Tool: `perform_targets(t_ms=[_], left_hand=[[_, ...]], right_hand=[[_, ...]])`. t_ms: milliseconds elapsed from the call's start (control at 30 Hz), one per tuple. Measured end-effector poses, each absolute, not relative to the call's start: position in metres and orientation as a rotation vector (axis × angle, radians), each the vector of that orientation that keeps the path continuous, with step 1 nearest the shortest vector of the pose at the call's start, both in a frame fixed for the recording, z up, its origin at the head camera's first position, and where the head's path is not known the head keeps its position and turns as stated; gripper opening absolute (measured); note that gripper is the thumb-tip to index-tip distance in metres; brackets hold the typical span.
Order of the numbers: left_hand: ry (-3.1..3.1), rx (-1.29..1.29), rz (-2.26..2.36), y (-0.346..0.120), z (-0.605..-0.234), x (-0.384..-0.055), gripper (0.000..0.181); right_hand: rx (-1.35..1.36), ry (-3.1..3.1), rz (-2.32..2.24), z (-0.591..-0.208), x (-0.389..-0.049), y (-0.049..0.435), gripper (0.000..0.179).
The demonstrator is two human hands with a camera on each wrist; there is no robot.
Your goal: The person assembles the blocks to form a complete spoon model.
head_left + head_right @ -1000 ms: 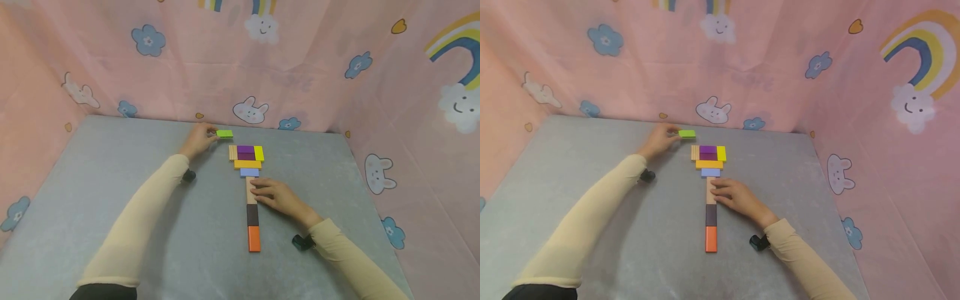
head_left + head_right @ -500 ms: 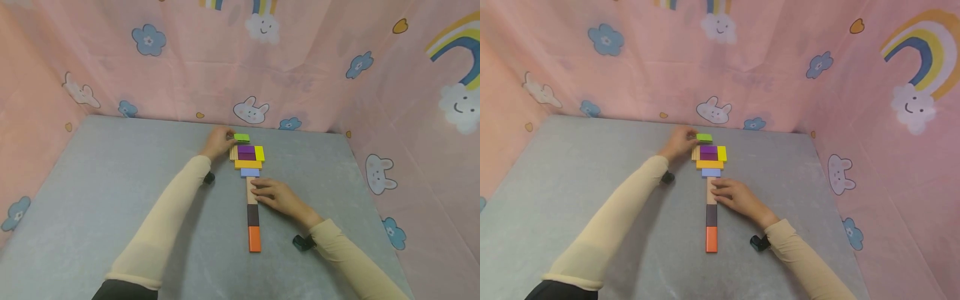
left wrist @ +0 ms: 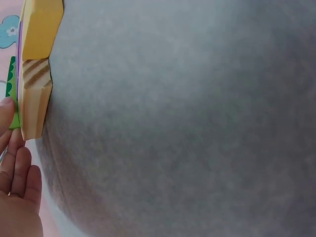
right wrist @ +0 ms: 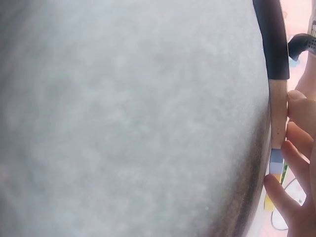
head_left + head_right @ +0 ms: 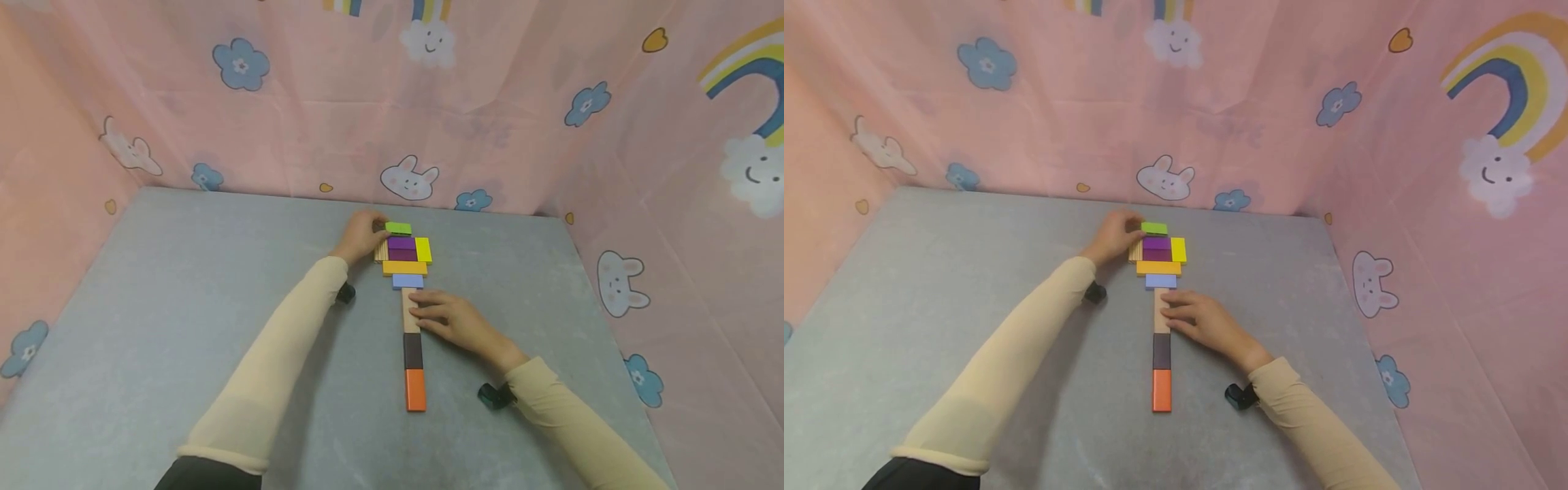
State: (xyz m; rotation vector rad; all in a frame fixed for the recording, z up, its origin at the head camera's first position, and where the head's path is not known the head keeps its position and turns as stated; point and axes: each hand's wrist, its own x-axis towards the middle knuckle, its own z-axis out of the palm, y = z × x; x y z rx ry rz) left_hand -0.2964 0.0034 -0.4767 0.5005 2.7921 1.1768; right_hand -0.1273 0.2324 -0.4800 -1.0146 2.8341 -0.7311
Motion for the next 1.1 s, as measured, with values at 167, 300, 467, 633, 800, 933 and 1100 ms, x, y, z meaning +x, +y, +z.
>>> perform_targets(t_ms=[167, 300, 467, 633, 800, 933, 1100], left_hand=[[2.787, 0.513, 1.179, 0.0021, -0.4766, -0.296, 0.032], [2.769, 0.541, 1.171, 0.0015, -0.4741, -0.2958, 0.031], [2.729, 0.549, 1.143, 0.0015, -0.469, -0.2962, 0.032], [2.71, 0.558, 1.121, 0.0012, -0.4678, -0.2975, 0.032], [2.703, 0.564, 1.105, 0.0013, -0.4683, -0.2978, 0.033], [2.683, 0.553, 1.114, 0.0014, -0.4683, -0.297, 0.033], [2.654, 0.56, 1.149, -0.002, -0.4703, -0.2974, 0.035]], right_hand=[[-1.005, 2.839, -0.723, -0.4794, -0.1269, 0.2322, 0.035], [-1.04, 2.849, -0.723, -0.479, -0.1267, 0.2321, 0.034], [-1.068, 2.861, -0.721, -0.4791, -0.1267, 0.2321, 0.033], [-1.056, 2.859, -0.709, -0.4797, -0.1268, 0.2329, 0.033], [-1.054, 2.863, -0.706, -0.4795, -0.1267, 0.2328, 0.033], [-1.049, 2.862, -0.698, -0.4787, -0.1261, 0.2325, 0.033], [-1.04, 2.856, -0.698, -0.4781, -0.1253, 0.232, 0.034]])
